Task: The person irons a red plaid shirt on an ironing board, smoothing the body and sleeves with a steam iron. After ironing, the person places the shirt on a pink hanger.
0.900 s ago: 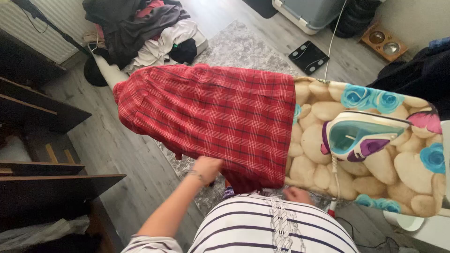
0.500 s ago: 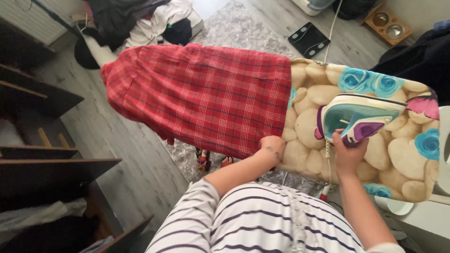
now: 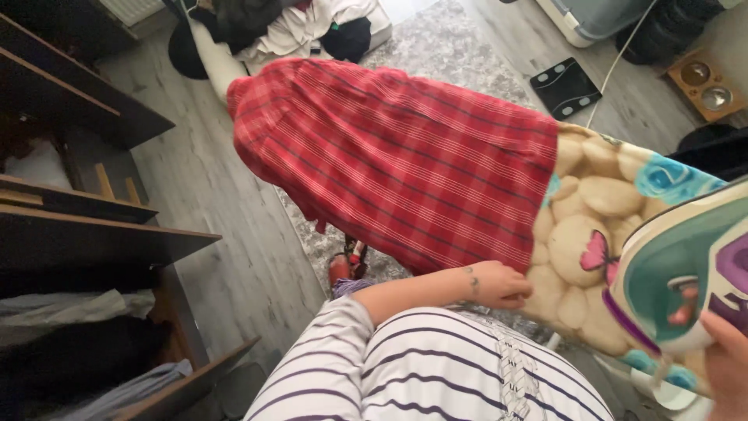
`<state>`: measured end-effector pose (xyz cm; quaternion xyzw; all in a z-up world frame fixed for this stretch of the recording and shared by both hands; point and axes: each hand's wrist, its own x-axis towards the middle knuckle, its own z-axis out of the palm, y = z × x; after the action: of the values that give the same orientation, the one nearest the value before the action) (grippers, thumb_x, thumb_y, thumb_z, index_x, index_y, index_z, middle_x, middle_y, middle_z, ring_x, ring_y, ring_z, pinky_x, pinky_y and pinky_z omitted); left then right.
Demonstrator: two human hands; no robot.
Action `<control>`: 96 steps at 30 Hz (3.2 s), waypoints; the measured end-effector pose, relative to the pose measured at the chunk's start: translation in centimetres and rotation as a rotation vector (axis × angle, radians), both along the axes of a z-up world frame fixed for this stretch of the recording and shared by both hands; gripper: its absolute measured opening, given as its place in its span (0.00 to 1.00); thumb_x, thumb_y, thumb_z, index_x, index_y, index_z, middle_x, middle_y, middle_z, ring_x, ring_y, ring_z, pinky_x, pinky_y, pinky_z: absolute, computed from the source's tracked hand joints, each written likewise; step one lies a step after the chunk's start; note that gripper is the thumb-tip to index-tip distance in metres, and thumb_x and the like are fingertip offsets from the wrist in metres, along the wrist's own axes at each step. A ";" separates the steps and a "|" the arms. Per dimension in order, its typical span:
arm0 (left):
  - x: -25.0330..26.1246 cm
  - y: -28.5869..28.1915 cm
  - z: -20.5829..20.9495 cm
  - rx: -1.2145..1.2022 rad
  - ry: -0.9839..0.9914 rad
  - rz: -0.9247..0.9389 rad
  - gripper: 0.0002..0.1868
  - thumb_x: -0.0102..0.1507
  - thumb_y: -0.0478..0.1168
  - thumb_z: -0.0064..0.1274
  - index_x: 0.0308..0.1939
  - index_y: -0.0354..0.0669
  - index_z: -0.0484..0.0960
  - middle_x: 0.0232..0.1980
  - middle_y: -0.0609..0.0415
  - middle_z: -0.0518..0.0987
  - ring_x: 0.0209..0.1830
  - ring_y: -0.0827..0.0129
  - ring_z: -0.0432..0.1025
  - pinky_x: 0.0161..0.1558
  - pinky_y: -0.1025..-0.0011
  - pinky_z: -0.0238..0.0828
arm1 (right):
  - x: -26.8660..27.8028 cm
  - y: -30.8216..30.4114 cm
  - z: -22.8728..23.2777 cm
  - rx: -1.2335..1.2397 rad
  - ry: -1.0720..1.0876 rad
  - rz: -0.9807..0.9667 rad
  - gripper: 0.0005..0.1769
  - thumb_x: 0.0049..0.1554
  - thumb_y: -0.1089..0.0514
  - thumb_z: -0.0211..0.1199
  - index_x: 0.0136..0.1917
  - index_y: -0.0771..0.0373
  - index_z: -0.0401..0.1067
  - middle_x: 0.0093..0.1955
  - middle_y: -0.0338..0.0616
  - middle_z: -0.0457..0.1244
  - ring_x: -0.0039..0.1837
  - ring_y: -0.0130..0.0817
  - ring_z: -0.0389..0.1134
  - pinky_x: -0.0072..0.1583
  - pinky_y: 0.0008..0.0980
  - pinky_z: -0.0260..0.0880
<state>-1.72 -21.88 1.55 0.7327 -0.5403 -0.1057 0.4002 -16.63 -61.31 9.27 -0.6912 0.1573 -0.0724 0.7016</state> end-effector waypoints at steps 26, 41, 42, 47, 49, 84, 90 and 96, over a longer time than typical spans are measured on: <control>53.0 51.7 -10.9 0.350 0.428 0.846 0.28 0.64 0.61 0.51 0.51 0.42 0.86 0.50 0.43 0.85 0.52 0.52 0.80 0.54 0.61 0.74 | 37.0 50.9 3.8 0.168 0.957 0.223 0.25 0.66 0.41 0.47 0.49 0.63 0.73 0.35 0.42 0.66 0.27 0.27 0.59 0.30 0.30 0.61; 48.1 51.8 -4.1 -0.223 -0.158 0.947 0.09 0.70 0.41 0.53 0.45 0.37 0.84 0.47 0.46 0.81 0.50 0.50 0.73 0.55 0.56 0.69 | 48.8 59.6 8.0 0.067 0.826 0.299 0.23 0.65 0.42 0.50 0.51 0.63 0.74 0.35 0.39 0.66 0.28 0.23 0.61 0.31 0.26 0.63; 48.1 51.9 -4.0 -0.209 -0.180 0.956 0.10 0.70 0.41 0.53 0.45 0.38 0.84 0.47 0.46 0.81 0.50 0.50 0.73 0.54 0.56 0.68 | 48.7 59.1 7.7 0.082 0.800 0.247 0.23 0.65 0.42 0.50 0.51 0.63 0.74 0.35 0.40 0.66 0.28 0.24 0.61 0.31 0.27 0.63; 48.2 52.0 -3.8 -0.140 -0.139 0.946 0.10 0.70 0.41 0.53 0.44 0.38 0.84 0.45 0.47 0.82 0.47 0.51 0.73 0.53 0.56 0.68 | 43.3 49.4 3.4 0.297 0.791 0.053 0.23 0.66 0.40 0.46 0.54 0.60 0.72 0.34 0.41 0.66 0.28 0.27 0.62 0.29 0.28 0.62; 48.2 52.2 -4.1 -0.136 -0.130 0.942 0.10 0.70 0.41 0.53 0.44 0.38 0.84 0.44 0.47 0.81 0.46 0.51 0.72 0.52 0.57 0.68 | 40.1 45.1 1.6 0.352 0.789 0.001 0.24 0.67 0.39 0.45 0.55 0.59 0.71 0.35 0.41 0.67 0.28 0.27 0.63 0.29 0.28 0.62; 48.4 52.1 -5.7 0.257 -0.508 1.012 0.09 0.74 0.44 0.54 0.49 0.44 0.85 0.50 0.54 0.81 0.51 0.54 0.71 0.58 0.53 0.63 | 38.6 22.7 -1.8 0.337 0.739 0.049 0.24 0.69 0.39 0.45 0.54 0.61 0.69 0.36 0.41 0.64 0.30 0.28 0.63 0.28 0.29 0.61; 48.4 52.4 -6.0 0.262 -0.520 1.010 0.10 0.75 0.45 0.53 0.49 0.45 0.85 0.51 0.54 0.82 0.52 0.54 0.71 0.57 0.54 0.63 | 29.3 17.6 -0.9 0.420 0.715 -0.069 0.25 0.70 0.35 0.40 0.54 0.55 0.67 0.36 0.38 0.64 0.30 0.27 0.62 0.28 0.30 0.59; 48.6 52.4 -5.9 0.244 -0.521 1.011 0.10 0.74 0.45 0.53 0.48 0.44 0.84 0.49 0.53 0.81 0.51 0.54 0.72 0.56 0.54 0.63 | 20.8 19.1 0.8 0.428 0.809 -0.207 0.26 0.69 0.33 0.40 0.55 0.54 0.66 0.35 0.40 0.64 0.29 0.28 0.61 0.30 0.30 0.61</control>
<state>46.83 30.54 -4.34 0.9422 -0.1881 0.2209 0.1676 4.12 -42.21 10.03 -0.4843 0.4977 0.1674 0.6998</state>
